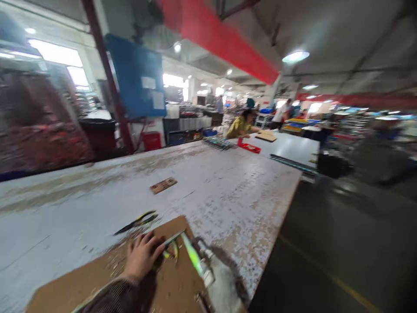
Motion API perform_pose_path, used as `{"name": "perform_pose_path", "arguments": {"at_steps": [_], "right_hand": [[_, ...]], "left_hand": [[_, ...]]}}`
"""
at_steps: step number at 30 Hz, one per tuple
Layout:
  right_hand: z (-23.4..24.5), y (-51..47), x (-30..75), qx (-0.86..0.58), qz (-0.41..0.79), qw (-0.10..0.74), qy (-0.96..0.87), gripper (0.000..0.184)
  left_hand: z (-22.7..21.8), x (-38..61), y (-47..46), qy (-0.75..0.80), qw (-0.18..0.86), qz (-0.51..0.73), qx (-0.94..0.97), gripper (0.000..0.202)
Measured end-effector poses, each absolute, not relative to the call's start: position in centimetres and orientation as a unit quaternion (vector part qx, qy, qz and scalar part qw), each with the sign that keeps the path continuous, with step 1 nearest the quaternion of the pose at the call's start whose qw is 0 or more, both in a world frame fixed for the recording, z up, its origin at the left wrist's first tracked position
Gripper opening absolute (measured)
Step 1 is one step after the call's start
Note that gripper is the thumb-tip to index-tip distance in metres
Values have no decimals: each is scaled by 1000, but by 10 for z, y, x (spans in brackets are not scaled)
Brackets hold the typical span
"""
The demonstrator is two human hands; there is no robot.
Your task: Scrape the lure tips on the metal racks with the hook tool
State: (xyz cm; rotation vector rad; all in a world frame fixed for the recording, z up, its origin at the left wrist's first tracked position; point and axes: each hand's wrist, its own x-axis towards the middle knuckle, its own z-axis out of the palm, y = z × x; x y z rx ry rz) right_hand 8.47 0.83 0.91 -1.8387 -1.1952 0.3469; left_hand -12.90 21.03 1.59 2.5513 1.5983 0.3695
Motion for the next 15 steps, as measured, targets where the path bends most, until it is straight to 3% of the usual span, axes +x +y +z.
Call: {"name": "perform_pose_path", "arguments": {"at_steps": [9,15], "right_hand": [[-23,-6,93,-741,187,445,-468,50],[-29,-12,95,-731,220,462,-450,52]], "left_hand": [[1,-137,201,472,196,154,845,23],[10,-128,189,418,189,152,876,25]]}}
